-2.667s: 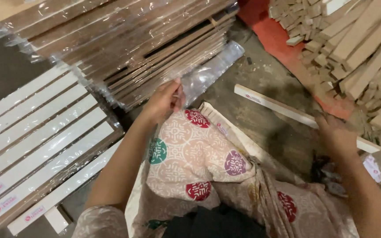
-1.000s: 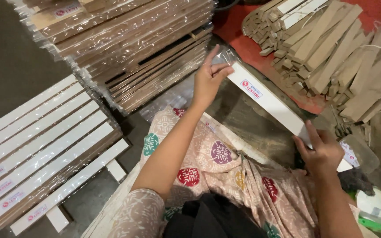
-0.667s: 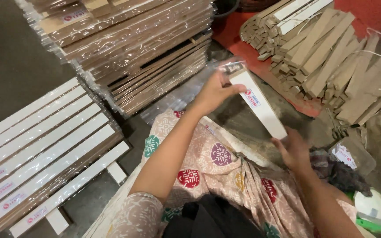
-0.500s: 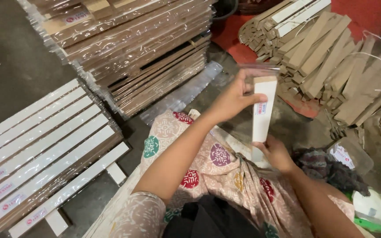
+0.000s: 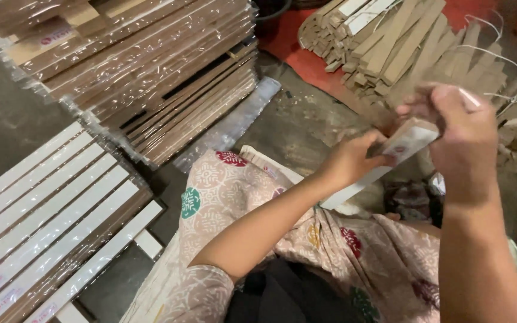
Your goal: The person is cleaning white frame components by wiping them with a cloth and then stacking them.
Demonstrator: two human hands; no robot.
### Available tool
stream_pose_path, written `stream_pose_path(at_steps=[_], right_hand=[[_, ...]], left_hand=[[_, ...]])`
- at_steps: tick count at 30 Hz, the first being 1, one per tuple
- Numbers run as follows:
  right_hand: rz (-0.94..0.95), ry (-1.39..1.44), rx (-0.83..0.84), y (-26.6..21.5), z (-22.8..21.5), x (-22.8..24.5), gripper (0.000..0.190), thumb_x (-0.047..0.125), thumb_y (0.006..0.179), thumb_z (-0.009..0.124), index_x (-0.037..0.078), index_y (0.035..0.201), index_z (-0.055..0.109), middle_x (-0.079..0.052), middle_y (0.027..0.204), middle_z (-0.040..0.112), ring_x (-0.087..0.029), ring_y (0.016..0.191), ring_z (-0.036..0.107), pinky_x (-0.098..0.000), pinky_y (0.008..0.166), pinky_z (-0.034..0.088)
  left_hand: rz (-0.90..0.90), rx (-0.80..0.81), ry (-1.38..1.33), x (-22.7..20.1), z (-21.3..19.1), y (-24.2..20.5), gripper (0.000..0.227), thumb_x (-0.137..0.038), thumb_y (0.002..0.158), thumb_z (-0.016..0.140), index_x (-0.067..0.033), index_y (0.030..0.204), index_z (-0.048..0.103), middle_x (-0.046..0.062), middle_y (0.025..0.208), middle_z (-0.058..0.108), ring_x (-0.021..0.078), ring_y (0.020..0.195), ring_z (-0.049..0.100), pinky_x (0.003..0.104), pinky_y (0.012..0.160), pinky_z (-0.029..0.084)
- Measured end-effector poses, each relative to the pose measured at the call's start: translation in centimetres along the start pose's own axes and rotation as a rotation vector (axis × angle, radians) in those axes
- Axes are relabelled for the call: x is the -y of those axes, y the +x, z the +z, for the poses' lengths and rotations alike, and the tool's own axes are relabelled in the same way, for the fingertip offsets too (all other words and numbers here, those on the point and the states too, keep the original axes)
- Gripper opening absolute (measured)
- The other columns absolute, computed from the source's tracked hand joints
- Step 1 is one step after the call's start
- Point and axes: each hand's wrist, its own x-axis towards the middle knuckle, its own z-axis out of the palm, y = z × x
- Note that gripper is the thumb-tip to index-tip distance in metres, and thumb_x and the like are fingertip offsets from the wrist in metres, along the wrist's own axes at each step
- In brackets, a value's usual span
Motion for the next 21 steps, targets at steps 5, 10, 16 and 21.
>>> stream_pose_path(at_steps=[5,10,16,21], right_hand=[[-0.147,0.100,-0.069,1.7,-2.1,-1.5,0.036,0.033,0.122,0.042,0.003,0.128,0.059,-0.006,0.110,0.068,-0.014,0.096,0.072,-0.0217,0.095,0.067],[-0.190,0.090,-0.077,1.4,-2.0,-2.9,0.039,0.034,0.121,0.043,-0.001,0.127,0.058,-0.009,0.109,0.067,-0.015,0.097,0.072,-0.0222,0.094,0.065],[-0.182,0.099,-0.073,1.3,-1.2,-3.3,0.043,0.038,0.118,0.049,-0.001,0.126,0.062,-0.009,0.107,0.068,-0.016,0.094,0.073,-0.0220,0.091,0.063],[-0.084,0.194,-0.149,0.8,-0.3,-3.6,0.043,0.039,0.112,0.049,0.001,0.126,0.064,-0.006,0.104,0.071,-0.011,0.090,0.072,-0.0182,0.086,0.059]], left_hand=[[-0.065,0.203,0.227,8.5,3.8,-4.2,0.034,-0.033,0.084,0.076,-0.0107,0.108,0.066,0.008,0.099,0.077,0.0298,0.089,0.071,0.049,0.110,0.036],[-0.126,0.368,0.275,11.3,3.9,-4.9,0.038,-0.027,0.076,0.083,-0.0115,0.107,0.069,0.007,0.096,0.076,0.0280,0.088,0.072,0.046,0.091,0.048],[-0.171,0.259,-0.199,-0.9,-0.3,1.2,0.066,-0.052,0.075,0.069,-0.0133,0.128,0.059,0.008,0.112,0.078,0.0218,0.089,0.076,0.035,0.072,0.056],[-0.048,0.192,-0.096,2.9,1.4,-1.2,0.042,-0.032,0.085,0.069,-0.0147,0.123,0.059,0.005,0.096,0.076,0.0240,0.076,0.071,0.036,0.068,0.051]])
